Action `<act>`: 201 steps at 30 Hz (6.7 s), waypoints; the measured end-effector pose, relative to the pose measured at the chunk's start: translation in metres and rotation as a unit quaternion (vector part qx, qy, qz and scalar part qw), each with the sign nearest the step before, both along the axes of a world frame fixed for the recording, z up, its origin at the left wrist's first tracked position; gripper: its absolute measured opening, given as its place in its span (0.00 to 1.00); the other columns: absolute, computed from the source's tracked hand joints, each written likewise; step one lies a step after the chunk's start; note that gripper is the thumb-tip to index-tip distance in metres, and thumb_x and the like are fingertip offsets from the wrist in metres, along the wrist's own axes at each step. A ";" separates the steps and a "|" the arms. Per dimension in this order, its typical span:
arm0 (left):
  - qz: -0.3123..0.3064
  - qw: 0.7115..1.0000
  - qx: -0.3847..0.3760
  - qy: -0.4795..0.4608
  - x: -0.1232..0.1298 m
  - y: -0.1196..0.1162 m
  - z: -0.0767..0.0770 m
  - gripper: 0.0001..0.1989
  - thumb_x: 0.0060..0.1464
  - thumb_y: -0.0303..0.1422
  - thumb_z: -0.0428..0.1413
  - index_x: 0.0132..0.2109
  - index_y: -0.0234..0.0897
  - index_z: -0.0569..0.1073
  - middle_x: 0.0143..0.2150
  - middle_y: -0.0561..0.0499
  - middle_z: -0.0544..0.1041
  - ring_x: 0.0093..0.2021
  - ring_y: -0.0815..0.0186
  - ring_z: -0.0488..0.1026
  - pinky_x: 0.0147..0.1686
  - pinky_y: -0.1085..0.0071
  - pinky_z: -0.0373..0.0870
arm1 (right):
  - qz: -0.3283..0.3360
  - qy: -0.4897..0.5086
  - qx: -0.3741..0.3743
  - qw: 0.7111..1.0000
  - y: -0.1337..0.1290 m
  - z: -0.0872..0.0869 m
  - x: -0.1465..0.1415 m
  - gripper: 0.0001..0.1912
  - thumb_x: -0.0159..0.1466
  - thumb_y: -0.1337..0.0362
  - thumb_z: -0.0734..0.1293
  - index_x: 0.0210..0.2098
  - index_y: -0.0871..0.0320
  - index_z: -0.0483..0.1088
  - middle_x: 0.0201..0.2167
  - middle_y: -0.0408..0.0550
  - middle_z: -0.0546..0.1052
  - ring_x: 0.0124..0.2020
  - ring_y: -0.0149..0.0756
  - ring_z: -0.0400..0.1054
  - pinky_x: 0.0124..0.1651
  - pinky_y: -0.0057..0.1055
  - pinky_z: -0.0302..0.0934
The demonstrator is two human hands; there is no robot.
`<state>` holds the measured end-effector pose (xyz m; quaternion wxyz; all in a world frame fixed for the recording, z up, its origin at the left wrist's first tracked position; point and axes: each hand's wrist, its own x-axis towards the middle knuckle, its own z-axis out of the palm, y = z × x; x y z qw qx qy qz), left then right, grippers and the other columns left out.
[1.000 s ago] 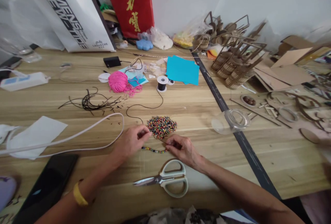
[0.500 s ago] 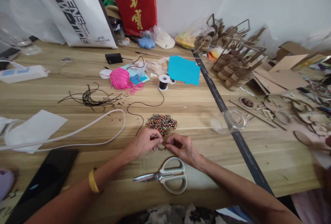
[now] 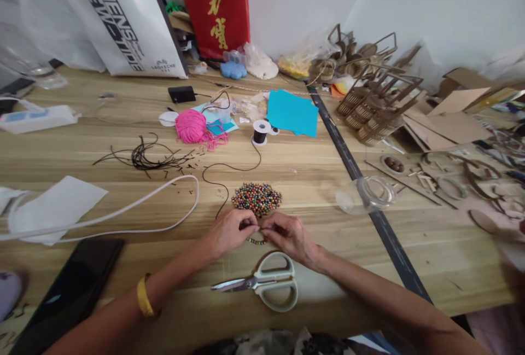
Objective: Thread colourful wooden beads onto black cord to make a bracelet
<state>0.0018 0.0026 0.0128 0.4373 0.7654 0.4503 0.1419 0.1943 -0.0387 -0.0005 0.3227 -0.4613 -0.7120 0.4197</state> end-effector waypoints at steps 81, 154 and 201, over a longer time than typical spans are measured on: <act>0.201 0.969 0.098 0.107 -0.057 -0.017 -0.004 0.10 0.50 0.38 0.52 0.27 0.38 0.71 0.21 0.54 0.72 0.22 0.68 0.66 0.27 0.73 0.61 | -0.072 0.091 -0.111 0.987 -0.005 -0.009 0.017 0.09 0.60 0.60 0.68 0.31 0.61 0.70 0.22 0.44 0.72 0.20 0.28 0.65 0.24 0.25 0.60; 0.215 0.931 -0.146 -0.256 -0.004 -0.020 -0.010 0.06 0.43 0.31 0.62 0.31 0.32 0.76 0.28 0.50 0.79 0.29 0.69 0.74 0.33 0.75 0.71 | -0.053 0.074 -0.008 0.996 0.002 -0.003 -0.010 0.09 0.65 0.62 0.63 0.30 0.60 0.67 0.24 0.44 0.68 0.26 0.29 0.60 0.29 0.25 0.55; 0.174 0.940 -0.142 -0.258 0.003 -0.013 -0.011 0.07 0.44 0.30 0.62 0.33 0.32 0.78 0.31 0.48 0.80 0.32 0.67 0.74 0.35 0.73 0.71 | -0.013 0.146 -0.102 0.984 0.002 -0.004 -0.002 0.14 0.64 0.55 0.63 0.29 0.60 0.65 0.23 0.41 0.63 0.24 0.27 0.54 0.27 0.25 0.50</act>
